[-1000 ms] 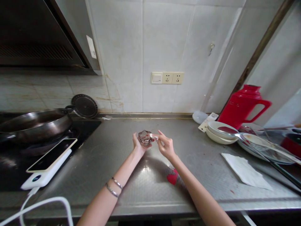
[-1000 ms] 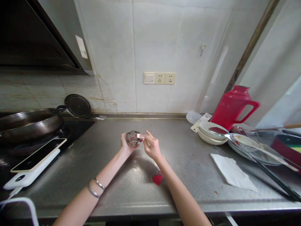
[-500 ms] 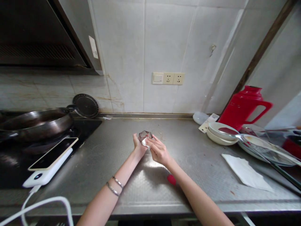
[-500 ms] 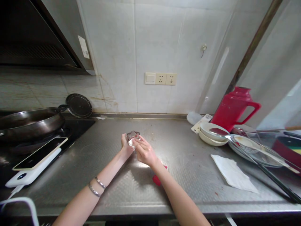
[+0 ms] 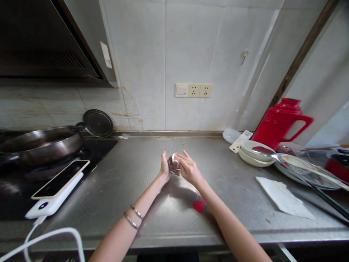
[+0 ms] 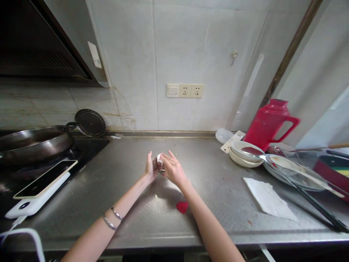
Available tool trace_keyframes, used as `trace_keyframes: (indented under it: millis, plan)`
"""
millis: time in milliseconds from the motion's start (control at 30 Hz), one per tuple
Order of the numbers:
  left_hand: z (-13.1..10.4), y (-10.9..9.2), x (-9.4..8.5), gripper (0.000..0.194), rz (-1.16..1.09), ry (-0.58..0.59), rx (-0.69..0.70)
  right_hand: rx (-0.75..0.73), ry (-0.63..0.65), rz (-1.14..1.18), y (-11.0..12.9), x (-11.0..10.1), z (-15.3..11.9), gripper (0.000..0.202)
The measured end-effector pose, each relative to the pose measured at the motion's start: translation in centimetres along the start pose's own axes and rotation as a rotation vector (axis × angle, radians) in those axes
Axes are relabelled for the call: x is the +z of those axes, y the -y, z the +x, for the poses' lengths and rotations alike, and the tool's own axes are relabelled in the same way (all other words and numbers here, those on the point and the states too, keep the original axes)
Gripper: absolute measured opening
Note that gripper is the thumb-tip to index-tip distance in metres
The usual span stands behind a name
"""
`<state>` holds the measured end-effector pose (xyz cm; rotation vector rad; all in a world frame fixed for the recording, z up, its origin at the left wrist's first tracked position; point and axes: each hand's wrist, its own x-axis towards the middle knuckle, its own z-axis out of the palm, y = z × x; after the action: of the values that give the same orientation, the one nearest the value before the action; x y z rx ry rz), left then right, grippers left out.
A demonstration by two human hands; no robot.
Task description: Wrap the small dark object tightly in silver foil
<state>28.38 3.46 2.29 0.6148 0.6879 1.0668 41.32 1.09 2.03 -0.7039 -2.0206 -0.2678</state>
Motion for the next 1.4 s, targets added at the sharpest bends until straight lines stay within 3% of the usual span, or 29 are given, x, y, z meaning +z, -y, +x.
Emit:
trace_keyframes:
  millis: [200, 267, 400, 600, 700, 800, 933, 1100, 1400]
  plan:
    - [-0.1, -0.6, -0.3, 0.065, 0.073, -0.024, -0.030, 0.079, -0.001, 0.051, -0.5, -0.6, 0.4, 0.035]
    - [-0.1, -0.9, -0.6, 0.067, 0.072, -0.021, -0.048, 0.229, -0.098, 0.098, -0.8, -0.9, 0.6, 0.029]
    - [0.1, -1.6, -1.0, 0.072, 0.051, 0.109, -0.078, 0.655, -0.322, 0.201, -1.9, -1.7, 0.8, 0.028]
    - [-0.2, -2.0, -0.8, 0.074, 0.027, 0.201, -0.060, 0.975, -0.401, 0.618, -4.1, -2.2, 0.8, 0.031]
    - [-0.3, -2.0, -0.7, 0.067, -0.010, 0.161, -0.012, 1.066, -0.343, 0.807, -4.4, -2.3, 1.0, 0.023]
    - [-0.3, -2.0, -0.7, 0.059, -0.080, 0.074, 0.063, 1.128, -0.193, 0.894, -4.0, -2.5, 1.2, 0.023]
    - [-0.1, -1.9, -0.7, 0.053, -0.148, -0.002, 0.157, 1.202, 0.039, 0.954, -2.8, -2.6, 1.4, 0.031]
    - [0.4, -1.5, -0.8, 0.050, -0.197, -0.093, 0.171, 1.228, 0.248, 0.993, -1.5, -2.0, 1.5, 0.043]
    - [0.8, -0.6, -1.1, 0.053, -0.121, 0.001, 0.131, 1.268, 0.231, 1.201, 0.0, -0.8, 1.7, 0.036]
